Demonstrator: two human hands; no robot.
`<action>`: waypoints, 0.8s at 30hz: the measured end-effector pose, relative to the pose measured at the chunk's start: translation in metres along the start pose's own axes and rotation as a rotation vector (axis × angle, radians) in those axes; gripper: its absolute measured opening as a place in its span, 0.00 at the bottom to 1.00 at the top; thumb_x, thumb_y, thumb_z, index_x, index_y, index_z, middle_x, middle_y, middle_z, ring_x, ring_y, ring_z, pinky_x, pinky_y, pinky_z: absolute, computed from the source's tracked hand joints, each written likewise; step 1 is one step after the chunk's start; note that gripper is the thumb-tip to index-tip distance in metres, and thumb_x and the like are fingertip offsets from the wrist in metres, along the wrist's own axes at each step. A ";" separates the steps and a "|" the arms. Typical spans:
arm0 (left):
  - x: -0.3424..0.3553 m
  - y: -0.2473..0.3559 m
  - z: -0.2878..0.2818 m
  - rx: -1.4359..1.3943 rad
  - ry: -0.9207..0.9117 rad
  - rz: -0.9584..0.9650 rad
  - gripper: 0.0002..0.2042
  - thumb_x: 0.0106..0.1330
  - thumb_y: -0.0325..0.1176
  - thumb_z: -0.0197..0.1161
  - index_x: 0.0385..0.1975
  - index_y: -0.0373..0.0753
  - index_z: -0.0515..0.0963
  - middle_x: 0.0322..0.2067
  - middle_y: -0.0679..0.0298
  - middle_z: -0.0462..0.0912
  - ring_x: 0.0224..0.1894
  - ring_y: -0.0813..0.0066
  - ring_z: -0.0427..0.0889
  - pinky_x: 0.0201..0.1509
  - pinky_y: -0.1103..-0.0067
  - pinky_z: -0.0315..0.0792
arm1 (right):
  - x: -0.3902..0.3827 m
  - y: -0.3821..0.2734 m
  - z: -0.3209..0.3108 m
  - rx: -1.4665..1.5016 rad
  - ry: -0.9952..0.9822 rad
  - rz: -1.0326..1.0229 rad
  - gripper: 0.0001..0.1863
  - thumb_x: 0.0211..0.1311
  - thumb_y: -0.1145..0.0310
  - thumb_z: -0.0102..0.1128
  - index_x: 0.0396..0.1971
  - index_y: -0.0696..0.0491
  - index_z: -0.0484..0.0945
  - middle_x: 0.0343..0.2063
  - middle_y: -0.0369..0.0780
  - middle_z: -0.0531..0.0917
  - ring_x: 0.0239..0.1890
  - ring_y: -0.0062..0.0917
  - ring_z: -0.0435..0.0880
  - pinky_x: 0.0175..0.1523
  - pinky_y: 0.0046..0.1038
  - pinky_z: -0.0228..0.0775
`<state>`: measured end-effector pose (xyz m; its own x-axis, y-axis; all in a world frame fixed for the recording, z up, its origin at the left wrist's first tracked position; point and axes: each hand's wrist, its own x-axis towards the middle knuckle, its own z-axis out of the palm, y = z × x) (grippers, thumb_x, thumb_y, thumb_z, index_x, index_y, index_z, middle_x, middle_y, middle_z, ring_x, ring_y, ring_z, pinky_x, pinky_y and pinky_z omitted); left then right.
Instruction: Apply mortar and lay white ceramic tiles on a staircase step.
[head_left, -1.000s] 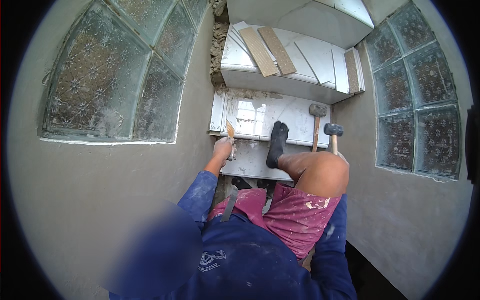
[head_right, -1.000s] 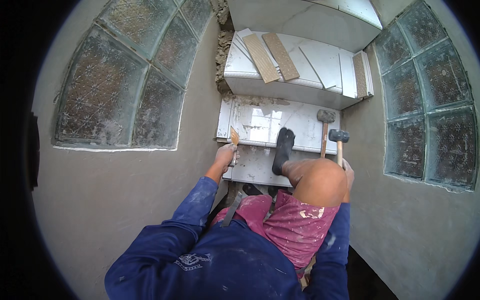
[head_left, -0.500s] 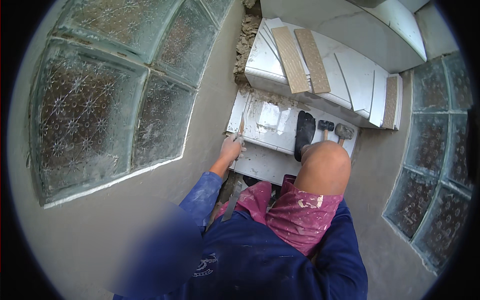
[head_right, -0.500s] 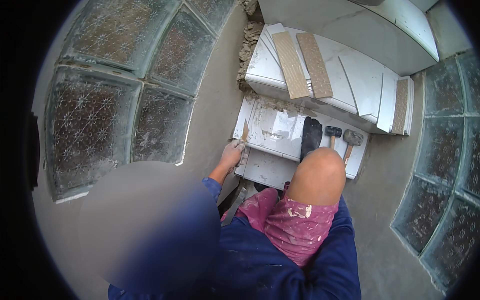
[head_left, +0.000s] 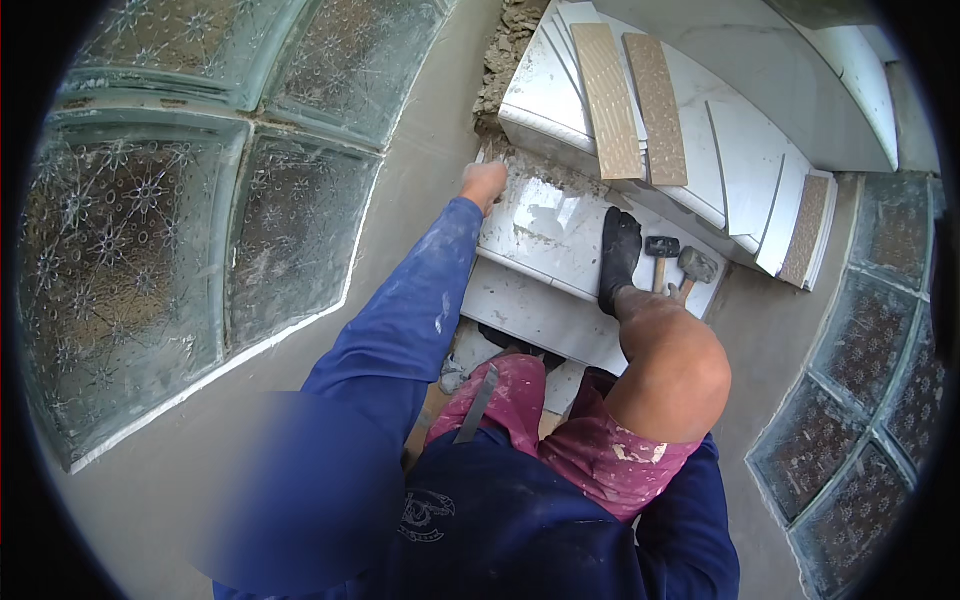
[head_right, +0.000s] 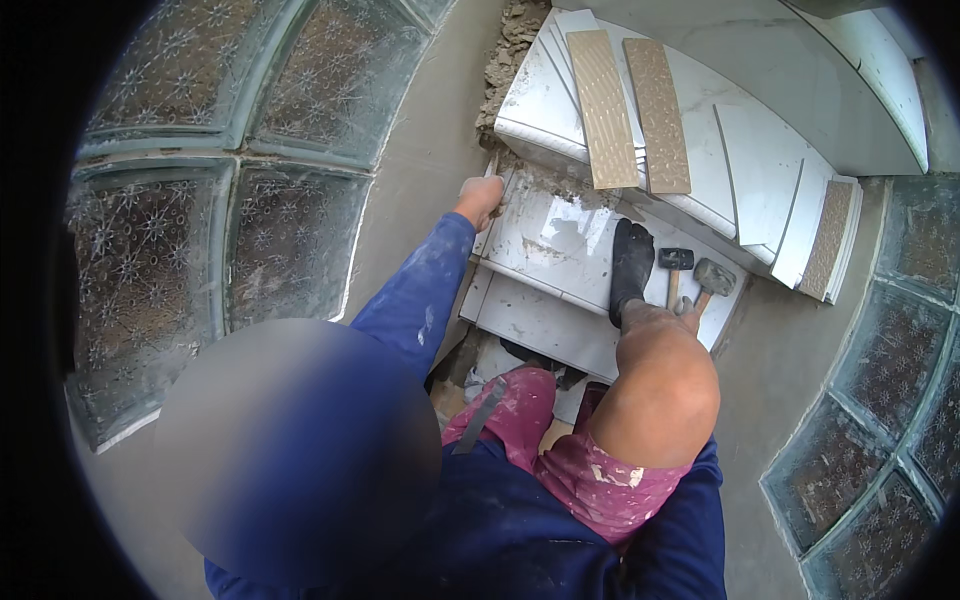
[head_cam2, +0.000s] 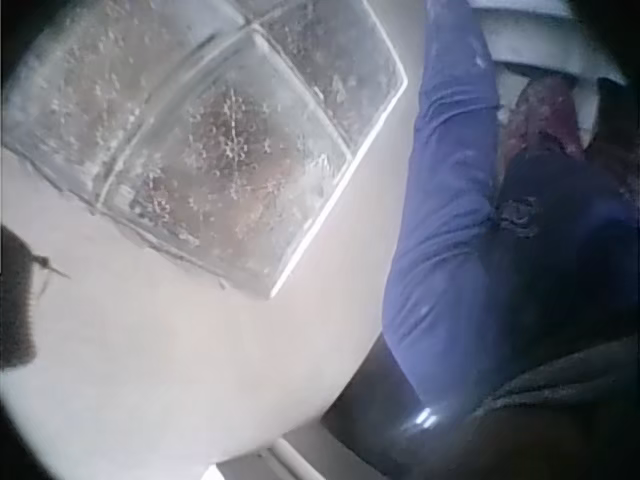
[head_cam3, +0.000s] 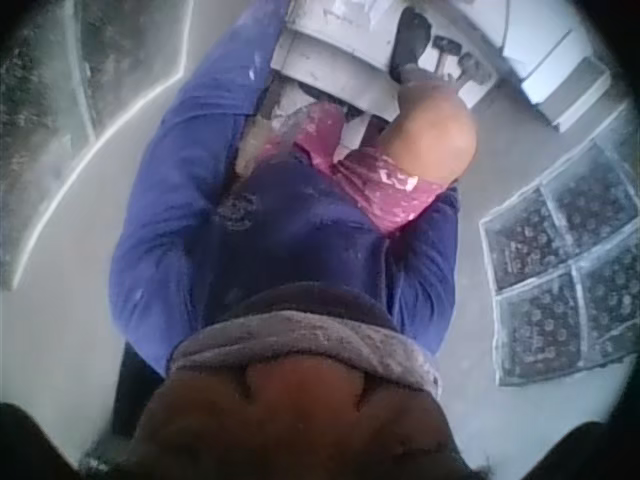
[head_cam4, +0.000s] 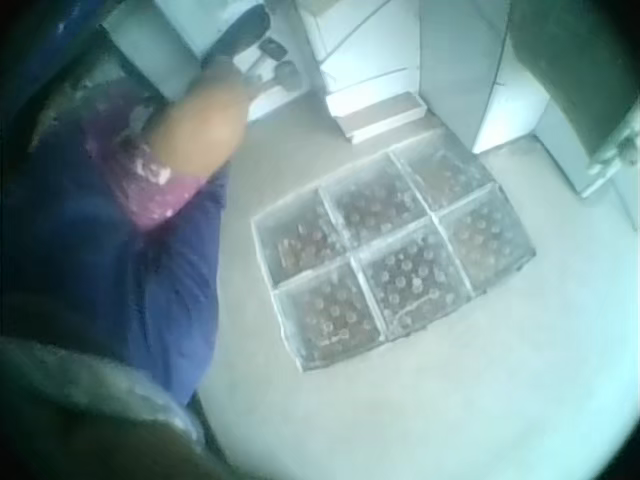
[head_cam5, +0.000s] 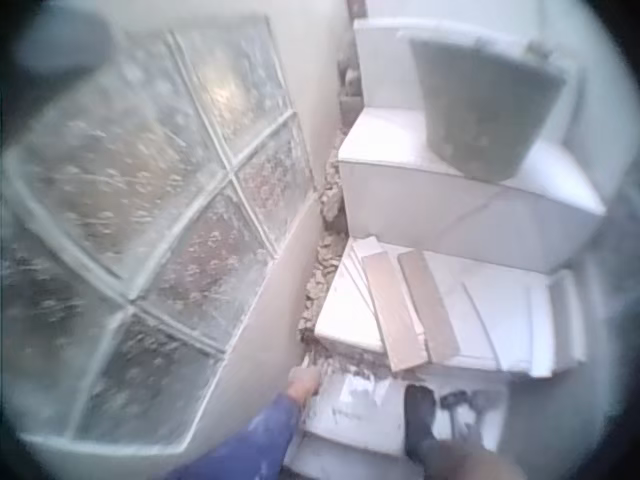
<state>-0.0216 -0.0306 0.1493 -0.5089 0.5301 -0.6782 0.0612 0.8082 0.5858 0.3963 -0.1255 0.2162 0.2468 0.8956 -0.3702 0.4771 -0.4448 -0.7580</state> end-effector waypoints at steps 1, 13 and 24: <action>-0.001 0.012 0.002 -0.243 -0.047 -0.195 0.14 0.59 0.29 0.50 0.38 0.26 0.77 0.31 0.54 0.81 0.30 0.62 0.82 0.34 0.70 0.75 | 0.001 -0.005 -0.006 -0.008 0.007 -0.006 0.18 0.62 0.73 0.61 0.51 0.61 0.76 0.30 0.38 0.80 0.30 0.17 0.76 0.35 0.21 0.68; 0.050 0.006 -0.016 0.007 0.267 0.031 0.18 0.50 0.35 0.60 0.35 0.26 0.81 0.40 0.42 0.82 0.37 0.48 0.84 0.46 0.70 0.76 | -0.126 -0.233 -0.080 0.076 0.332 -0.548 0.13 0.67 0.79 0.49 0.49 0.64 0.75 0.38 0.43 0.80 0.35 0.22 0.78 0.42 0.26 0.72; 0.002 0.004 -0.006 0.485 0.066 0.274 0.18 0.53 0.41 0.61 0.34 0.30 0.83 0.42 0.41 0.82 0.51 0.46 0.79 0.60 0.64 0.67 | -0.122 -0.259 -0.033 -0.395 -0.131 -0.628 0.10 0.54 0.78 0.62 0.38 0.60 0.80 0.31 0.44 0.81 0.29 0.32 0.82 0.36 0.27 0.73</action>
<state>-0.0273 -0.0279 0.1534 -0.4704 0.7326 -0.4920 0.5784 0.6770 0.4551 0.2703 -0.1203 0.4753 -0.2619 0.9650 -0.0113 0.7685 0.2015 -0.6074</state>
